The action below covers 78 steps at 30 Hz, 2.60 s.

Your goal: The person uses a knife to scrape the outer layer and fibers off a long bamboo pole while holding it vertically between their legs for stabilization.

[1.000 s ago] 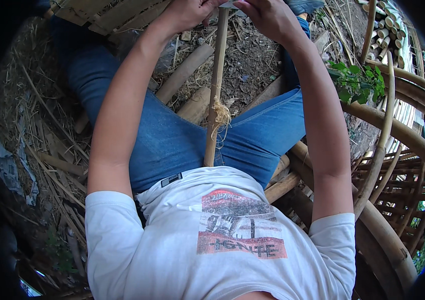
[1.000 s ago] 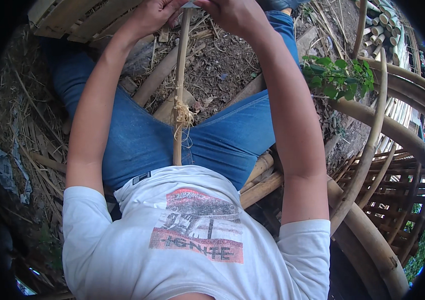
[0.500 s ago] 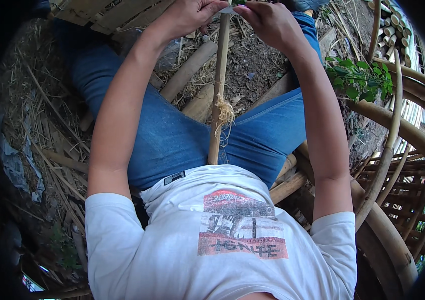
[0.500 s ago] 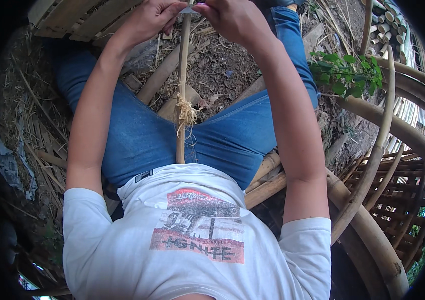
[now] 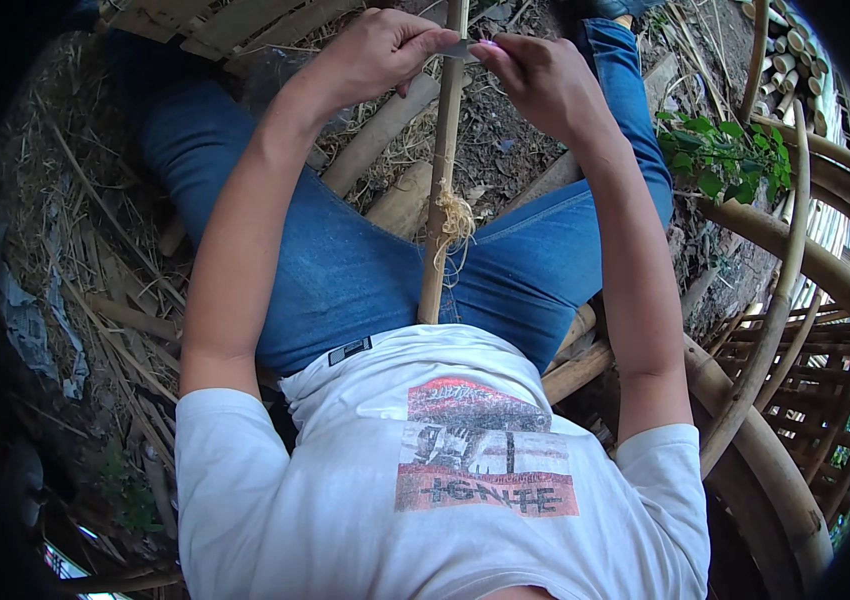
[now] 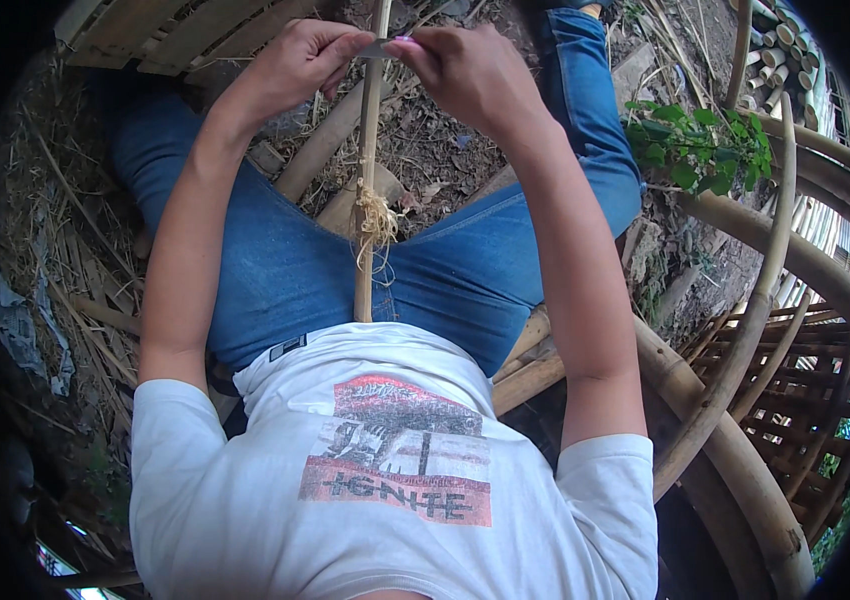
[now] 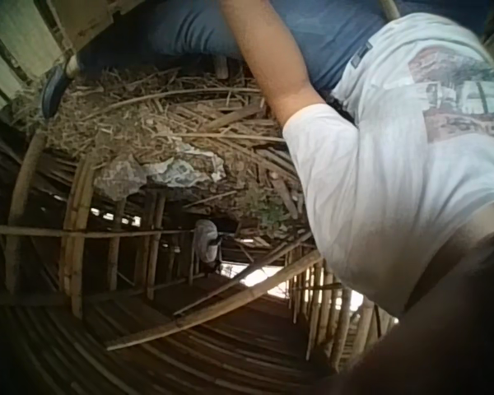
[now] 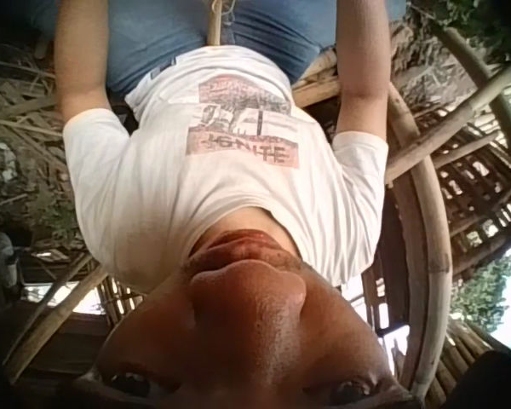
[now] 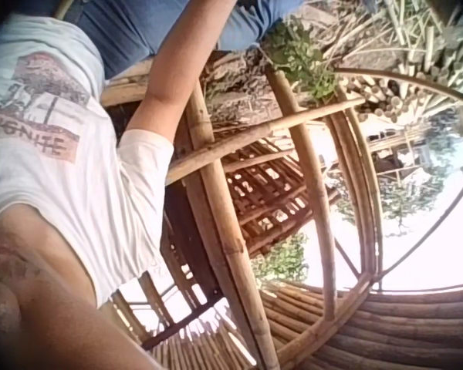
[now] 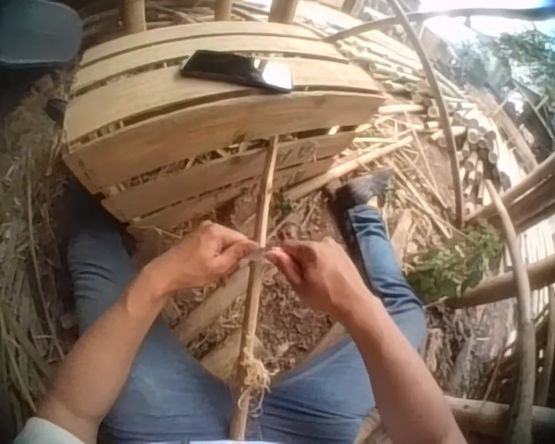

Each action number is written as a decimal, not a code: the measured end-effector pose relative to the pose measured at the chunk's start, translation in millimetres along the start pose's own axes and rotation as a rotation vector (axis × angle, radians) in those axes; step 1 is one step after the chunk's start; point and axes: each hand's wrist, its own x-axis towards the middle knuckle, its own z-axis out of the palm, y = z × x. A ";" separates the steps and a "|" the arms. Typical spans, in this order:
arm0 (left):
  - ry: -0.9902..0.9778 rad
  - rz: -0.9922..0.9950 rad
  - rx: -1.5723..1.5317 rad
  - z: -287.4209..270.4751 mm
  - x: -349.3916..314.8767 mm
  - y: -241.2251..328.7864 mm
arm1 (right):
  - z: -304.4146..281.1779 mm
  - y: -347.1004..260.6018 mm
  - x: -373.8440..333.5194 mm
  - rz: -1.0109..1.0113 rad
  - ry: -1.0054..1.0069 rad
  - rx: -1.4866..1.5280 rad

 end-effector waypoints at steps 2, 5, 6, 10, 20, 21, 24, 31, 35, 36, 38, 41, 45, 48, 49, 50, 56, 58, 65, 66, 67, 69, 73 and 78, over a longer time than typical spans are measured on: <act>0.031 0.024 0.040 10.0 -5.5 12.9 | -3.0 -8.7 -10.0 0.027 -0.007 0.003; 0.042 0.046 0.063 17.7 -17.5 23.0 | -1.5 -14.4 -22.5 0.034 0.011 0.030; 0.016 0.044 0.040 19.6 -21.9 23.9 | -0.7 -18.7 -29.7 0.046 0.013 0.047; 0.030 0.105 0.161 27.3 -43.7 27.5 | 1.5 -38.9 -53.5 0.081 0.016 0.078; 0.113 0.247 0.232 35.2 -52.6 23.6 | 5.8 -43.2 -65.6 0.095 0.038 0.050; 0.110 0.260 0.228 35.4 -52.7 22.7 | 5.5 -43.3 -65.7 0.097 0.024 0.045; 0.107 0.272 0.233 37.0 -56.1 26.2 | 5.4 -46.0 -70.0 0.086 0.034 0.030; 0.112 0.251 0.309 32.1 -56.2 33.9 | 1.4 -46.1 -63.5 0.081 0.038 0.037; 0.241 0.461 0.540 10.6 -24.5 39.7 | -8.2 -31.2 -32.6 0.048 0.039 0.002; 0.233 0.477 0.494 4.2 -11.2 33.9 | -8.8 -23.3 -20.1 0.021 0.050 -0.022; 0.126 0.326 0.371 -6.5 11.9 31.0 | -6.9 -3.8 3.2 -0.005 0.091 -0.056; 0.096 0.258 0.346 -17.8 42.2 9.3 | -7.8 20.7 37.1 -0.097 0.172 -0.127; 0.165 0.144 0.252 -17.7 57.2 15.5 | -28.9 17.9 57.1 -0.160 0.124 -0.050; 0.220 0.146 0.235 -12.7 54.4 14.4 | -33.3 15.2 56.7 -0.155 0.110 -0.088; 0.230 0.158 0.269 -12.6 53.0 15.4 | -33.2 14.2 55.1 -0.153 0.105 -0.107; 0.228 0.154 0.264 -12.5 51.5 16.6 | -32.5 13.4 53.7 -0.147 0.092 -0.084; 0.182 0.172 0.260 -14.9 42.5 36.0 | -26.6 11.2 41.7 -0.129 0.113 0.054; 0.147 0.079 0.284 -15.0 46.8 30.5 | -28.8 8.8 42.5 -0.124 0.091 0.046; 0.141 0.101 0.232 -7.5 35.1 29.8 | -33.3 3.2 38.4 -0.031 -0.036 0.012; 0.138 0.108 0.228 -7.8 34.8 31.1 | -32.7 3.1 37.4 -0.030 -0.035 0.014; 0.136 0.117 0.225 -8.3 35.3 32.1 | -32.4 3.5 37.2 -0.044 -0.011 0.027; 0.110 0.113 0.248 -7.9 34.5 30.7 | -25.9 10.1 34.7 -0.057 0.016 0.041; 0.137 0.178 0.235 3.0 18.6 14.7 | -10.2 16.2 19.7 -0.134 0.035 0.028; 0.154 0.234 0.251 11.6 -3.9 19.0 | -5.1 0.1 -1.6 -0.075 0.008 0.028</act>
